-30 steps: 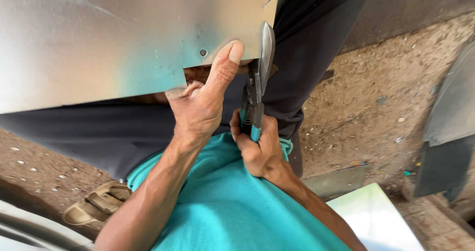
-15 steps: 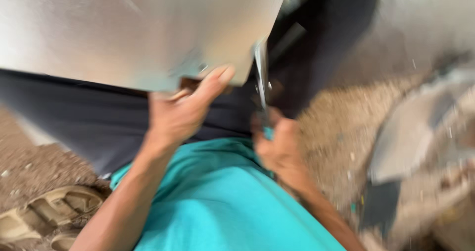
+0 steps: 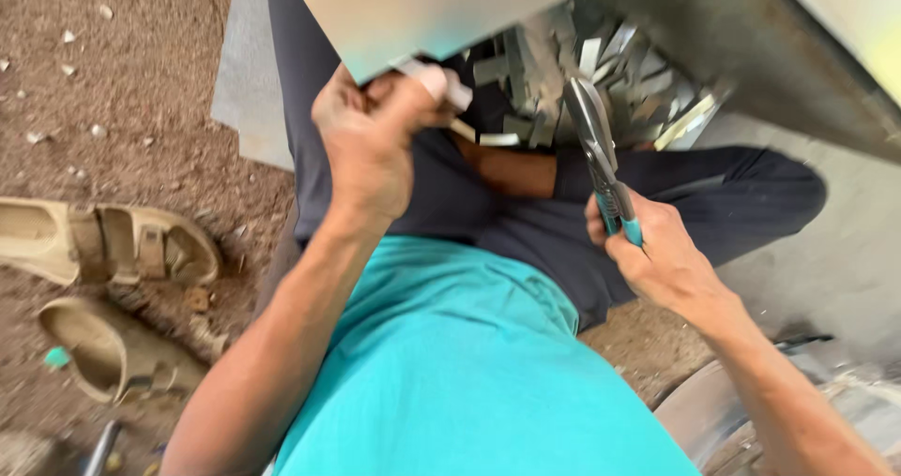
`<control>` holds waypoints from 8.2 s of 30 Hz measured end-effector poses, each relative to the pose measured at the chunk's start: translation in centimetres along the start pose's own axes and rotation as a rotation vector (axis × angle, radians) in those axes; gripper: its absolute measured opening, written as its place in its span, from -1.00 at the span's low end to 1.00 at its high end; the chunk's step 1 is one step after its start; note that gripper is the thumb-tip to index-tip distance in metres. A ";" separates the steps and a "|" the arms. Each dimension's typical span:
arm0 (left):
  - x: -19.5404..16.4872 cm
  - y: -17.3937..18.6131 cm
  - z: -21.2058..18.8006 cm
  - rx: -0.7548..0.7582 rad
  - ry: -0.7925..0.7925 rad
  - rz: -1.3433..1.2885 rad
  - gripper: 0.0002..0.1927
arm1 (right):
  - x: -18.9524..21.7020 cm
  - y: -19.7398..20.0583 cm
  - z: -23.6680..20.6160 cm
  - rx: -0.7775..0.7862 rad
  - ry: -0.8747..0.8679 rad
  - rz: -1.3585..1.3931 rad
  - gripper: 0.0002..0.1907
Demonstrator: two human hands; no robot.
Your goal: The person uses tin snips to cut a large metal sheet resting on their lap. They repeatedly trim the edges, creating small metal strips that fall to the ground. The person occasionally repositions the sheet to access different sections.
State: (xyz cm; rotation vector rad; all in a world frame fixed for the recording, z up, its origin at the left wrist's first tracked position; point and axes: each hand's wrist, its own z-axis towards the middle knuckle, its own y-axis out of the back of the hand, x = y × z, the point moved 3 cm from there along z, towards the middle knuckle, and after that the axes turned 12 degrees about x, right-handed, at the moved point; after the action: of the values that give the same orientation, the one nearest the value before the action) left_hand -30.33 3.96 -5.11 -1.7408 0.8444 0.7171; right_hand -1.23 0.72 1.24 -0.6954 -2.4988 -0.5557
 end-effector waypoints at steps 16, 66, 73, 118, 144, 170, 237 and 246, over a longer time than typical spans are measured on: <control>0.0 -1.3 1.4 0.175 -0.094 -0.003 -0.72 | 6.2 5.5 4.8 0.221 0.012 -0.306 -0.66; -0.2 2.8 0.9 0.182 -0.203 0.151 -0.85 | 9.2 3.7 5.5 0.214 -0.127 -0.491 -0.84; -0.6 2.9 1.2 0.176 -0.247 0.205 -0.86 | 10.1 -7.4 3.8 0.148 0.002 0.249 -0.50; -3.3 -3.4 0.0 0.521 0.170 0.679 -0.75 | -15.5 -13.5 -7.4 0.179 -0.688 -0.432 -0.23; -13.7 -29.0 21.5 0.421 -0.113 0.560 -0.70 | 7.3 27.8 -7.3 -1.166 0.525 0.997 -0.81; -9.4 -28.8 22.7 0.580 -0.569 1.918 -0.34 | 9.6 28.4 -0.9 -1.230 0.030 -0.477 -0.50; 9.1 -31.4 -3.8 1.798 -0.614 2.284 0.34 | -10.8 -0.6 -12.7 -1.481 0.211 0.147 -0.84; 8.6 -30.8 -3.0 1.774 -0.676 2.148 0.28 | -18.7 -2.0 -14.1 -1.371 0.047 0.739 -0.77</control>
State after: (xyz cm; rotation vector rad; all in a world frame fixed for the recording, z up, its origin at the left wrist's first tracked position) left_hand -0.07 6.32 5.39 1.3975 1.6596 0.9616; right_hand 16.47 -14.67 1.78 -1.8630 -1.2833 -1.8727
